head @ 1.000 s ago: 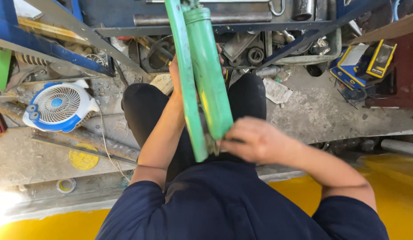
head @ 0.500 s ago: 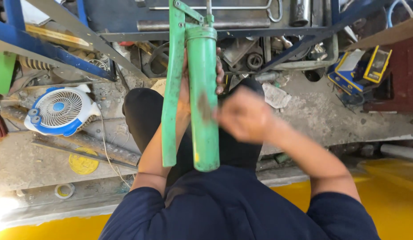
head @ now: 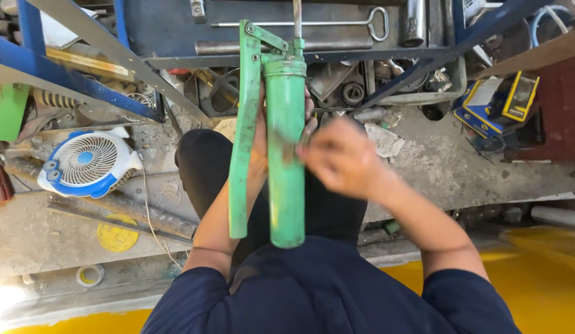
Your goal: Cleaning a manual grease gun using a cloth and metal tools.
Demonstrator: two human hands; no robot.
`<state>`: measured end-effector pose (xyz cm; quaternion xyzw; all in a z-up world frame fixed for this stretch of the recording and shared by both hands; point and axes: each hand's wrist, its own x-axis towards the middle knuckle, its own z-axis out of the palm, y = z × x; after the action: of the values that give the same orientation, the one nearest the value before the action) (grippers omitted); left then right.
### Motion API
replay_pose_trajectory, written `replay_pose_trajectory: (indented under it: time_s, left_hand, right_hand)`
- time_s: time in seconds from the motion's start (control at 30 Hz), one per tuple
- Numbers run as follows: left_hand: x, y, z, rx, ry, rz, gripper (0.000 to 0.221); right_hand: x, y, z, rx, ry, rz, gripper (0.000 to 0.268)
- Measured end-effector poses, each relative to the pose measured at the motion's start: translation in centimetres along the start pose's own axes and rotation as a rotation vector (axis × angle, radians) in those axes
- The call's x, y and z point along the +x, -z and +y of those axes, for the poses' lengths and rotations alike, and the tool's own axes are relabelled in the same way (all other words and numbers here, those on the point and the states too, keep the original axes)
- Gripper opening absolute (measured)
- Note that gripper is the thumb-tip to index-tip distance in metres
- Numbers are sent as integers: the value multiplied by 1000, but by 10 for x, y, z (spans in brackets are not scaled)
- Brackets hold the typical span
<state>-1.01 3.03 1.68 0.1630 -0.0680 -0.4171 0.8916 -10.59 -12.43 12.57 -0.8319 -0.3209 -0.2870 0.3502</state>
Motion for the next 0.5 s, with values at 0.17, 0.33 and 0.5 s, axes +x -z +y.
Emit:
replay_pose_trajectory:
  time_s: [0.17,0.33,0.5]
  left_hand:
    - [-4,-3,-4,-75,21,-18,79]
    - [1,-4,-13,12,84,-15,76]
    - [11,65,-28,23,-168,184,57]
  right_hand:
    - [8,-4,8,-118,-66,58,13]
    - [20,-14,32,-117,-280,262,13]
    - [21,-31,8,-199,-156,180,15]
